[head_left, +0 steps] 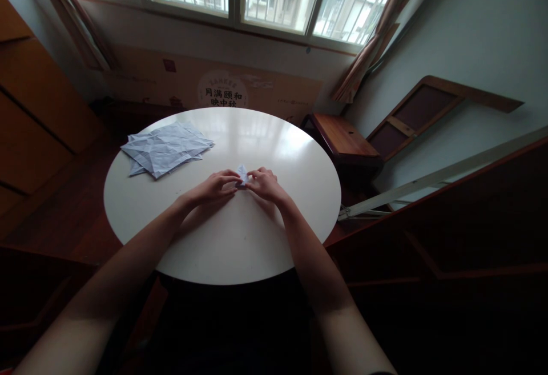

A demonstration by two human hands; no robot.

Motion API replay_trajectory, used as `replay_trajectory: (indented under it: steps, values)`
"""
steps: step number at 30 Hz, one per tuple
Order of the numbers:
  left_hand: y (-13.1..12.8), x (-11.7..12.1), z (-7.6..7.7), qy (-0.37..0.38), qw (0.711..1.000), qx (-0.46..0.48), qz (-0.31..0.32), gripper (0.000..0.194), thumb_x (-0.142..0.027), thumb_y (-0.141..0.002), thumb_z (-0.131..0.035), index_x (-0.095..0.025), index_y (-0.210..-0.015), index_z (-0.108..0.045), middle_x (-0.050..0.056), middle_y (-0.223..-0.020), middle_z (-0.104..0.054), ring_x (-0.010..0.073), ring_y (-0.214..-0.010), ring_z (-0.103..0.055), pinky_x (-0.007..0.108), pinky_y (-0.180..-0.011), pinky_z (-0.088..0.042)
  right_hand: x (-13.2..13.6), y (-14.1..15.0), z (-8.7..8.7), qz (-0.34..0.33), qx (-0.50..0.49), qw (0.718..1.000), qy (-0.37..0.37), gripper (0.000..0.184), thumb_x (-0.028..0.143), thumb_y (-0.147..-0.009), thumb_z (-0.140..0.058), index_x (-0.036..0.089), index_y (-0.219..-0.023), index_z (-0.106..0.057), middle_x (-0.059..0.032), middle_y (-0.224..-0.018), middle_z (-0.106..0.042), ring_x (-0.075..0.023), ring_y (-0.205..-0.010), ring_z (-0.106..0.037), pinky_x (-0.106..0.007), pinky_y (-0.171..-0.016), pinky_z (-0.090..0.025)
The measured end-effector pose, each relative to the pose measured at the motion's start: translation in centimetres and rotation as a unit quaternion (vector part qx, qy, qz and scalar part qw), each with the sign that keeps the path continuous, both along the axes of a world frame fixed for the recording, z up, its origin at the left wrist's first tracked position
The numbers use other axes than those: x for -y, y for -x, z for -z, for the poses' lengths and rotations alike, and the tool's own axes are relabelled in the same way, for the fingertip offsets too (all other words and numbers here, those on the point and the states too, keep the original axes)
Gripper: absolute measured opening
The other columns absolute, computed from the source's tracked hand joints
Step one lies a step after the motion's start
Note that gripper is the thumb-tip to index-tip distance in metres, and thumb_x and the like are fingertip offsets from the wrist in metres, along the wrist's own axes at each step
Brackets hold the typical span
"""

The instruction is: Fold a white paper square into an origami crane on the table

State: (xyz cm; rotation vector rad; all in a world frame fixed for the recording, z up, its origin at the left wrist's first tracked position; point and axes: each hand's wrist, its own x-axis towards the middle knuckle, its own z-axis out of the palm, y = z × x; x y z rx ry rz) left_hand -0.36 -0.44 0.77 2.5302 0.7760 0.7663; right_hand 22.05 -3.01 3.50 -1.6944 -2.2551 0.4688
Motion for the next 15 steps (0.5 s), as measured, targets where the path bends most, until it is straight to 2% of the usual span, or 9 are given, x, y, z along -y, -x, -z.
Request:
replay_trajectory:
  steps: [15]
  values:
    - [0.06, -0.03, 0.07, -0.007, 1.000, -0.009, -0.001, 0.030, -0.032, -0.092, -0.060, -0.020, -0.118, -0.069, 0.012, -0.122, -0.064, 0.0243, -0.109, -0.065, 0.038, -0.098, -0.051, 0.05, -0.01, -0.18, -0.002, 0.003, 1.000, 0.005, 0.045, 0.047, -0.092, -0.060, 0.024, -0.131, -0.061, -0.0109, -0.126, -0.058, -0.0286, -0.120, -0.049, -0.040, -0.099, -0.037]
